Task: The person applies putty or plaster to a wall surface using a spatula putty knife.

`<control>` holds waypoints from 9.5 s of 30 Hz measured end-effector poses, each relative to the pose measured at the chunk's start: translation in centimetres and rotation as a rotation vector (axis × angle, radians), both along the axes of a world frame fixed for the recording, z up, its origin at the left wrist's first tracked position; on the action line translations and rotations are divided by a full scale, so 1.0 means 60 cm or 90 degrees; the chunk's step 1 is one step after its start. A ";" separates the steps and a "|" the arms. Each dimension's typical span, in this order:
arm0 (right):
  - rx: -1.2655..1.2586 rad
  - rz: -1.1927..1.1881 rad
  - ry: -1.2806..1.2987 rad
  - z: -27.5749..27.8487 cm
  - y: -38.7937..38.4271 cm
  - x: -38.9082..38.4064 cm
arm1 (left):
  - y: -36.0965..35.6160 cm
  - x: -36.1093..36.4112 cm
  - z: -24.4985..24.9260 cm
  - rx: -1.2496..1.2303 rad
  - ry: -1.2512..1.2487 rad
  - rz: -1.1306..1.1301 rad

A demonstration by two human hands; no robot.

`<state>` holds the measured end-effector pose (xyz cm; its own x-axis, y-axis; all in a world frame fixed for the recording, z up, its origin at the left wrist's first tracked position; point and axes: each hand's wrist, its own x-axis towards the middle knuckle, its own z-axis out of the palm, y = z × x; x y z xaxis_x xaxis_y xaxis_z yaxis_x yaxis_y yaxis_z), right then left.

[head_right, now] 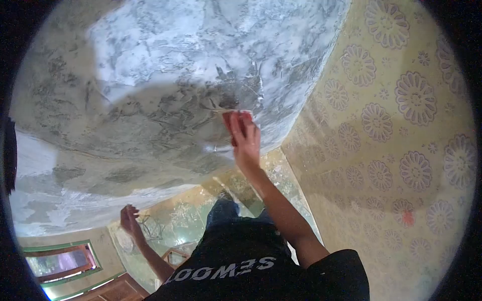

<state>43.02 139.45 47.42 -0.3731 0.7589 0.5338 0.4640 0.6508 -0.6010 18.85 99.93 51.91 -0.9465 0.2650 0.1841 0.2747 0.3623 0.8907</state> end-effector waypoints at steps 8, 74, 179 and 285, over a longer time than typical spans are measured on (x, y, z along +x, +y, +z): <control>-0.639 -0.015 0.561 -0.082 -0.042 -0.074 | 0.034 -0.052 -0.048 -0.304 -0.156 -0.358; 0.092 0.133 -0.063 -0.086 -0.068 -0.055 | 0.103 0.098 -0.090 -0.330 -0.325 -0.382; -0.696 -0.147 0.588 -0.138 0.362 0.215 | 0.192 0.118 -0.065 -0.305 -0.227 -0.407; -0.528 -0.177 0.695 -0.222 0.281 0.162 | 0.173 0.114 -0.061 -0.267 -0.238 -0.352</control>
<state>52.74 156.32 34.09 0.1471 0.9723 -0.1814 -0.4279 -0.1027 -0.8980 25.67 110.32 48.23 -0.6360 0.6926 -0.3402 0.2218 0.5864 0.7791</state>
